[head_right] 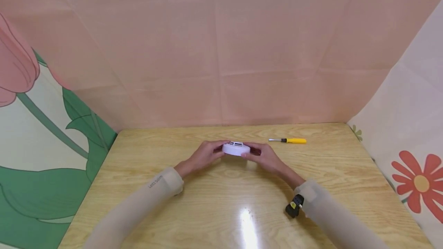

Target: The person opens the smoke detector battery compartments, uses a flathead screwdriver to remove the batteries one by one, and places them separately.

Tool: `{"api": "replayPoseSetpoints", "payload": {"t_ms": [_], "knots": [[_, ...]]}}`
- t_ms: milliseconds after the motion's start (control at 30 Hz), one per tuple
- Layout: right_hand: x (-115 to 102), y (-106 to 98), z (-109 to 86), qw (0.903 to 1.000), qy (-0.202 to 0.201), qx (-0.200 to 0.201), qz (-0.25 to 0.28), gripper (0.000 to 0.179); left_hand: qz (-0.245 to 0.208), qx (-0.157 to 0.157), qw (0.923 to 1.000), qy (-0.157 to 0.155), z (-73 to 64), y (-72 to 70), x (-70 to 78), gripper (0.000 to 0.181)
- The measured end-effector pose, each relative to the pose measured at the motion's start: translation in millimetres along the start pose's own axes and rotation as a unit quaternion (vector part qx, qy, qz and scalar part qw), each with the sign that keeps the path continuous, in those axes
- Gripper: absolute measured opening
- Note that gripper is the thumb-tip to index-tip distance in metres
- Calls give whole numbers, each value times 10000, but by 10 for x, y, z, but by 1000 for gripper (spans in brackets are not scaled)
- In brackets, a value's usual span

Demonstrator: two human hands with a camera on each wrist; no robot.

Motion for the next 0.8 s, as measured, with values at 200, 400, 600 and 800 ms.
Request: {"api": "replayPoseSetpoints", "payload": {"t_ms": [200,400,600,800], "knots": [[-96,51,-16,9950,-1002,17,45,56,-61,151,9998,-142,7,-13,1,41],[-173,48,-37,9862,-1545,284,-517,45,-180,239,9995,-98,17,-10,9,39],[-141,23,-30,9906,-1224,452,-399,36,-632,346,9974,42,26,-21,39,37],[-72,-20,-10,9947,-818,608,-119,33,-1001,397,9942,23,33,-36,53,53]]}}
Point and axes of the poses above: each hand's wrist, its own z-axis towards the middle knuckle, its own y-axis out of the palm, x = y × z, the point moved 6 cm from there along z, towards the middle knuckle, and after that the axes turned 14 degrees about z, right-handed, at the moved point
